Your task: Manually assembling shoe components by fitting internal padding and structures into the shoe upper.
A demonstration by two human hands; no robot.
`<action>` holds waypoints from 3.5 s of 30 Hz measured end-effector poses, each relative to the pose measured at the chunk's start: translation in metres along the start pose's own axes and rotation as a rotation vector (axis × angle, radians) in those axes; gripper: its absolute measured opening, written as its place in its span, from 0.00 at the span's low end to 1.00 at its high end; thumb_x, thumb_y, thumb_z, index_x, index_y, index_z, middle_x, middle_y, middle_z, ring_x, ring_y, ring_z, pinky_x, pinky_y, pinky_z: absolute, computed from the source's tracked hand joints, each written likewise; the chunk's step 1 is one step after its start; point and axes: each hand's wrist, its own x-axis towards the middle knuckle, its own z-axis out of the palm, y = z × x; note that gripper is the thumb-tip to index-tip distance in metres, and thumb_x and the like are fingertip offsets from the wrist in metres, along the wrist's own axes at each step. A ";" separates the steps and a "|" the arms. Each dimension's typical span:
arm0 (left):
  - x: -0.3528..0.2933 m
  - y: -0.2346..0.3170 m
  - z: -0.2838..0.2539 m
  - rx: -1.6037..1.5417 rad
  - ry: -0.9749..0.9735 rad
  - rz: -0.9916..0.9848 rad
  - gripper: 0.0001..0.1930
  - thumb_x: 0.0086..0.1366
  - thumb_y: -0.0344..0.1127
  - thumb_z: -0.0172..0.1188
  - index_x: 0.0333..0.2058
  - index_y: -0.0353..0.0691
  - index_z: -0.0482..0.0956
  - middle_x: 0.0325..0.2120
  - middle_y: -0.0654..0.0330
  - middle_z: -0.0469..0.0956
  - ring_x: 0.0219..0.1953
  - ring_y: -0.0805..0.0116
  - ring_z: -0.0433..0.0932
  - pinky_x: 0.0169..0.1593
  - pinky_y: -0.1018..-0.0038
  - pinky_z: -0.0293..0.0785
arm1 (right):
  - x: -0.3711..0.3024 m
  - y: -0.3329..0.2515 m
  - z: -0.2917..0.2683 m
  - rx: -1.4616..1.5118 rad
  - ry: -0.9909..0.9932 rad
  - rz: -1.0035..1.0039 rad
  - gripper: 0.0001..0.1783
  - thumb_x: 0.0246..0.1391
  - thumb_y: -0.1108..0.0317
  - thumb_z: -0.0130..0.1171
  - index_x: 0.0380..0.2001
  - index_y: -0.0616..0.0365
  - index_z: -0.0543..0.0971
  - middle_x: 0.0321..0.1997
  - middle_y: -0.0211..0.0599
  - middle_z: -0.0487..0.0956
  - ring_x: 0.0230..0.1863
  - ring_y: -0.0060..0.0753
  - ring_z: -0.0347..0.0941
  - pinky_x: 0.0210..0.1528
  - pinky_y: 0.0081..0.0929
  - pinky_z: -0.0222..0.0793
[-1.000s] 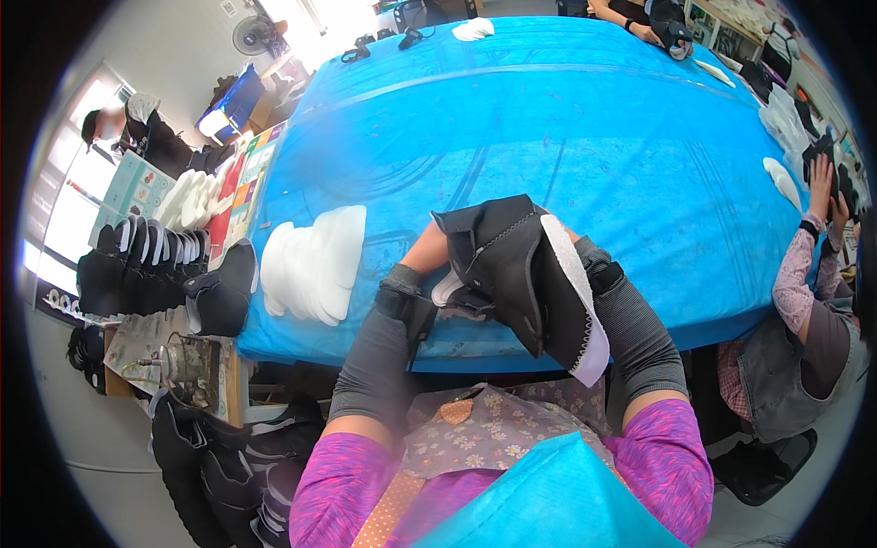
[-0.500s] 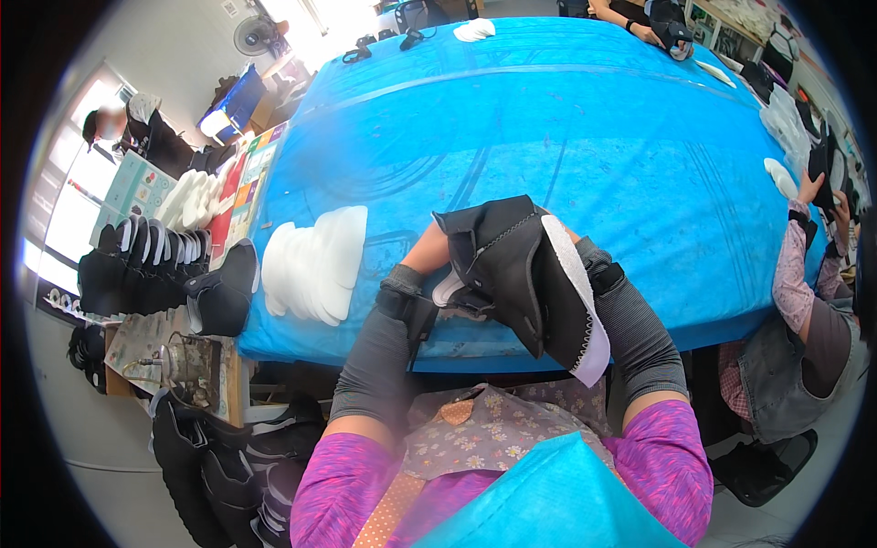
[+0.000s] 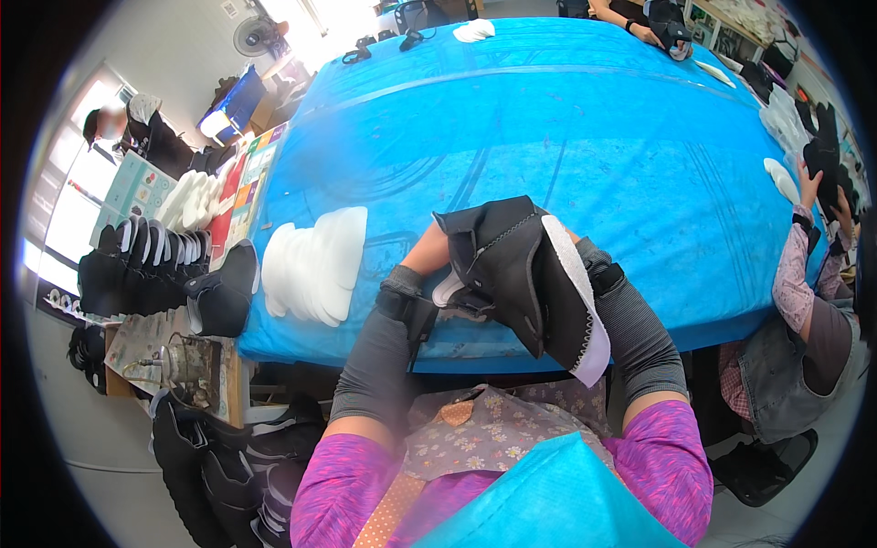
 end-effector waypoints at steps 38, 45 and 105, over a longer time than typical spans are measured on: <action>0.001 0.009 0.002 -0.089 0.025 -0.034 0.16 0.64 0.33 0.55 0.49 0.36 0.77 0.45 0.55 0.79 0.48 0.68 0.76 0.50 0.69 0.71 | 0.002 0.005 -0.006 -0.208 -0.046 -0.123 0.12 0.55 0.75 0.56 0.43 0.60 0.78 0.41 0.33 0.80 0.41 0.21 0.74 0.44 0.25 0.71; 0.001 0.010 0.002 -0.074 0.021 -0.029 0.16 0.64 0.34 0.56 0.50 0.37 0.76 0.46 0.54 0.79 0.49 0.65 0.76 0.51 0.69 0.71 | 0.002 0.009 -0.007 -0.215 -0.047 -0.119 0.12 0.56 0.74 0.55 0.44 0.60 0.77 0.42 0.32 0.80 0.41 0.21 0.74 0.44 0.24 0.71; 0.002 0.007 0.002 -0.117 0.004 -0.049 0.17 0.64 0.35 0.56 0.50 0.36 0.76 0.47 0.54 0.78 0.49 0.66 0.75 0.51 0.69 0.70 | 0.001 0.005 -0.005 -0.019 -0.025 -0.003 0.14 0.58 0.74 0.53 0.48 0.59 0.76 0.45 0.32 0.78 0.43 0.21 0.73 0.46 0.24 0.72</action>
